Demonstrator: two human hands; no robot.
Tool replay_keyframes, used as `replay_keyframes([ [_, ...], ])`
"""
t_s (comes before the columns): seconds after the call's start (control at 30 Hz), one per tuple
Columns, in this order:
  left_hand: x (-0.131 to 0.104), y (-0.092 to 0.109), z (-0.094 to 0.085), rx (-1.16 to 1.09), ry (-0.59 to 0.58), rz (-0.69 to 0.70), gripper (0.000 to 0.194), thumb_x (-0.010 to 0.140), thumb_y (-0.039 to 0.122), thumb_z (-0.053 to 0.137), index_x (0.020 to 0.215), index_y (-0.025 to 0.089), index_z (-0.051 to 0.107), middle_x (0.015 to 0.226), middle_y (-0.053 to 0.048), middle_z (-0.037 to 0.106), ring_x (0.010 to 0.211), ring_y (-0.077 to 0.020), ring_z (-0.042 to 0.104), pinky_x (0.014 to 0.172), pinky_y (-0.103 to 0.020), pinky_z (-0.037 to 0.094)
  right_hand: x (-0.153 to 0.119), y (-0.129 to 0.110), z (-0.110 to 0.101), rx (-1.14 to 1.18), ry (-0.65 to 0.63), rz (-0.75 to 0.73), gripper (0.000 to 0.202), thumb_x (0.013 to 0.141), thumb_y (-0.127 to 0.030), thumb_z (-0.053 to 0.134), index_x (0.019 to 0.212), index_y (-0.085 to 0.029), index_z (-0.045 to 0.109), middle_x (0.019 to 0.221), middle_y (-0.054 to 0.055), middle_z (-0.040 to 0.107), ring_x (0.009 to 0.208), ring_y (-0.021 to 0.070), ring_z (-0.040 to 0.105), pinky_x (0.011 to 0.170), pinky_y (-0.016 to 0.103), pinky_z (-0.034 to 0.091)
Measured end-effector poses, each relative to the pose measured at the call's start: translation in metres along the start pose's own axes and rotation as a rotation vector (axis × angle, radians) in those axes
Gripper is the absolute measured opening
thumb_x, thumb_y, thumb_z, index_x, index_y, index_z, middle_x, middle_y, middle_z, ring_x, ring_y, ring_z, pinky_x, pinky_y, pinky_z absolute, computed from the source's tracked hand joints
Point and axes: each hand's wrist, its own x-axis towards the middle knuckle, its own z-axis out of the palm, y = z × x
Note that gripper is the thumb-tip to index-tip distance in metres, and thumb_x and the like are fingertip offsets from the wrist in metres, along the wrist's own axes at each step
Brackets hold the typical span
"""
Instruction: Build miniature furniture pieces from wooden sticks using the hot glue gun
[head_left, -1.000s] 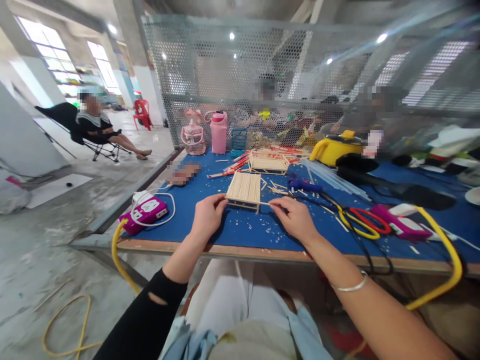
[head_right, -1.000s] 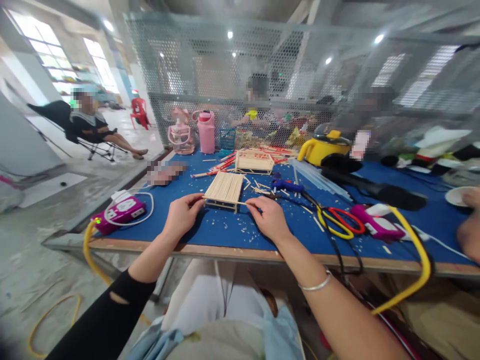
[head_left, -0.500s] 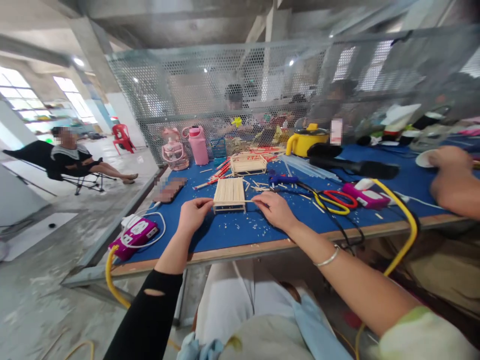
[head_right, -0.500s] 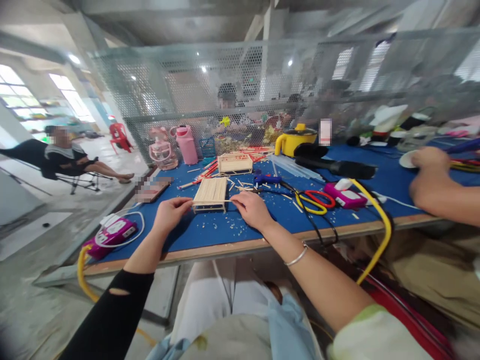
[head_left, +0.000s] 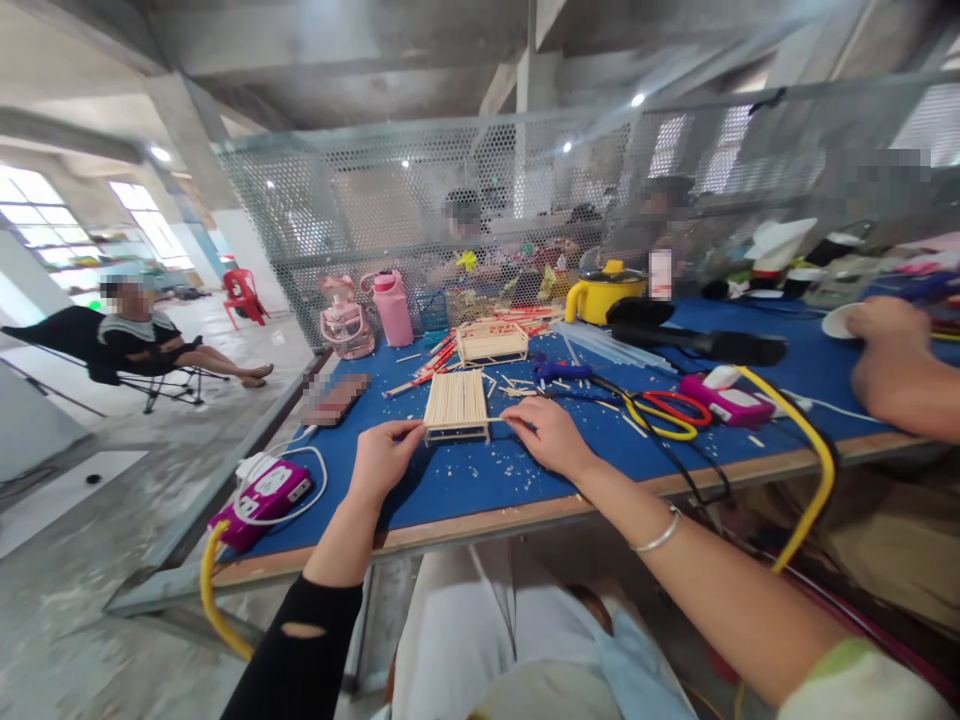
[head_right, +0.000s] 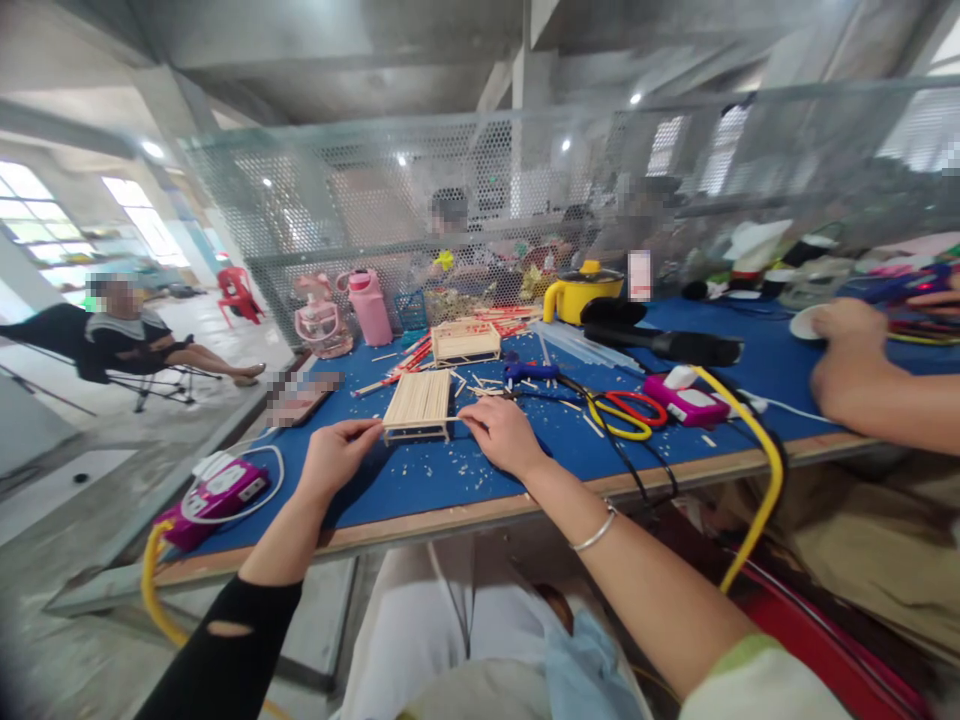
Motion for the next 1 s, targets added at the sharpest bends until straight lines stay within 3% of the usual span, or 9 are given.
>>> replay_keyframes([
  [0.27,0.000,0.000,-0.001,0.027,-0.039,0.002,0.037,0.078,0.046,0.055,0.092,0.018,0.074,0.073,-0.005,0.074,0.062,-0.0183,0.064,0.065,-0.027,0.047,0.000,-0.004,-0.003,-0.022,-0.031,0.003,0.017,0.088,-0.024,0.051,0.089,-0.020,0.067,0.083,0.003,0.068,0.080,0.0163,0.061,0.073,0.029,0.044],
  [0.53,-0.001,0.001,0.000,0.036,-0.037,-0.028,0.038,0.078,0.046,0.055,0.094,0.018,0.074,0.077,-0.006,0.075,0.065,-0.0198,0.065,0.064,-0.027,0.046,0.000,-0.003,-0.002,-0.081,-0.037,-0.013,0.020,0.090,-0.027,0.049,0.089,-0.020,0.067,0.085,0.006,0.068,0.083,0.0184,0.059,0.076,0.032,0.039],
  [0.8,-0.003,0.005,-0.002,0.055,-0.039,-0.022,0.034,0.079,0.043,0.055,0.094,0.019,0.074,0.083,-0.006,0.075,0.071,-0.0205,0.066,0.070,-0.028,0.047,0.006,-0.015,-0.007,-0.250,-0.031,-0.081,0.022,0.091,-0.027,0.047,0.087,-0.022,0.069,0.082,0.004,0.069,0.084,0.0190,0.055,0.091,0.042,0.026],
  [1.0,-0.002,0.004,-0.002,0.062,-0.038,-0.014,0.032,0.079,0.042,0.056,0.094,0.020,0.074,0.084,-0.005,0.075,0.072,-0.0202,0.067,0.070,-0.027,0.048,0.013,-0.021,0.006,-0.128,-0.073,-0.066,0.018,0.089,-0.021,0.049,0.086,-0.017,0.067,0.083,0.006,0.069,0.081,0.0183,0.058,0.080,0.034,0.036],
])
